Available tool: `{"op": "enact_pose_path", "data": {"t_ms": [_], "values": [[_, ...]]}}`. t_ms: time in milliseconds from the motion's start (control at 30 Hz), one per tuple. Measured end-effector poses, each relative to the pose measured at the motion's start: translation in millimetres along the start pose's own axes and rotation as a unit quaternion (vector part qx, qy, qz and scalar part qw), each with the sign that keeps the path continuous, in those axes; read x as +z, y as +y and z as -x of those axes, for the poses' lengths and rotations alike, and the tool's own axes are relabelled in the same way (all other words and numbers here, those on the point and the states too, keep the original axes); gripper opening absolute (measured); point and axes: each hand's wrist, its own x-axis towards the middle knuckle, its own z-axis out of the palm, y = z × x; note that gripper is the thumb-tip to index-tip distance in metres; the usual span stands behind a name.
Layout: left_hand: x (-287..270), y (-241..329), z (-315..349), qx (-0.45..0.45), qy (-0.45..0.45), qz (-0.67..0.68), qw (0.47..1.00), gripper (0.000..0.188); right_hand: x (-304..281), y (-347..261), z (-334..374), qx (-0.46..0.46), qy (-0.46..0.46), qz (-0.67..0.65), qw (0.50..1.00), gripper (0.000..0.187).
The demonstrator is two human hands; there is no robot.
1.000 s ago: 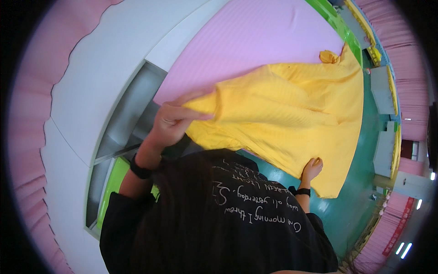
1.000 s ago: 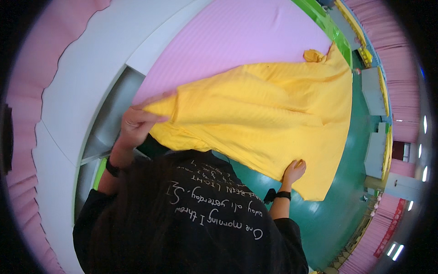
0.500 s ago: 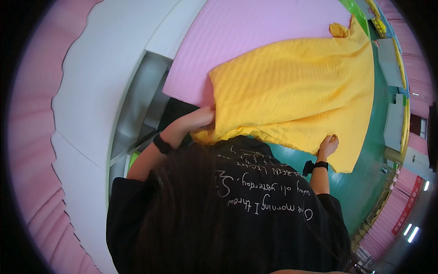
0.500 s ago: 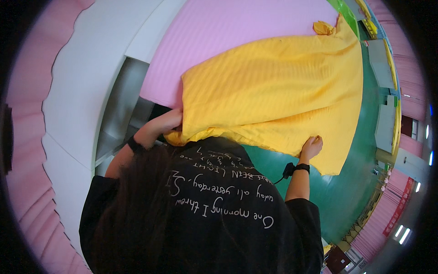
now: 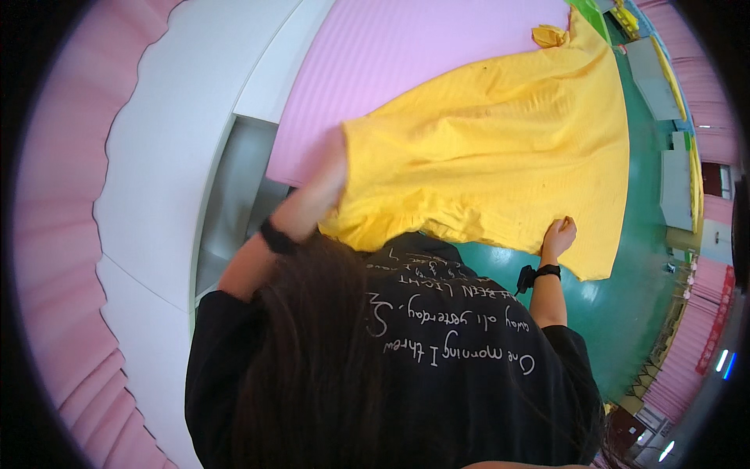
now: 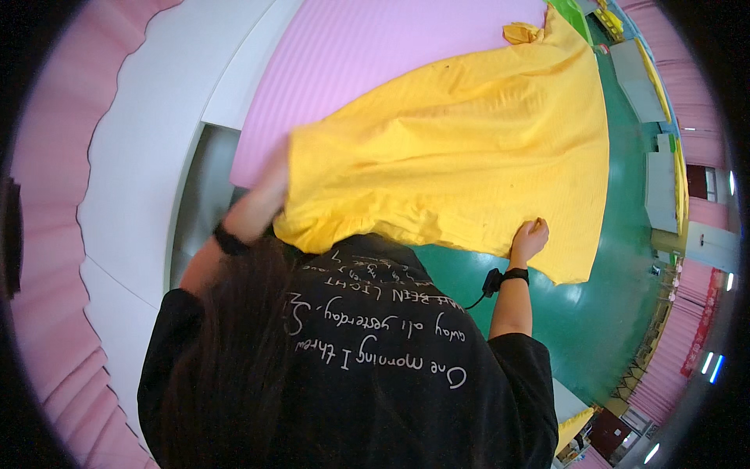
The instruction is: The person spreads a yellow cloth over a surface, then picks up two plastic basins from a shelf and wipes the inside and outside of each basin with a blue cloth while sitting in a chair.
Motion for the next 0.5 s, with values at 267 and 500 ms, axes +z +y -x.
{"op": "enact_pose_path", "data": {"t_ms": [267, 500], "values": [[-111, 32, 55, 0.425, 0.159, -0.225, 0.862, 0.019, -4, -10, -1, 0.03, 0.006, 0.001, 1.0, 0.031], [-174, -99, 44, 0.069, -0.059, -0.551, 0.829, 0.015, -8, -22, -2, 0.037, -0.007, 0.003, 0.999, 0.03]]}}
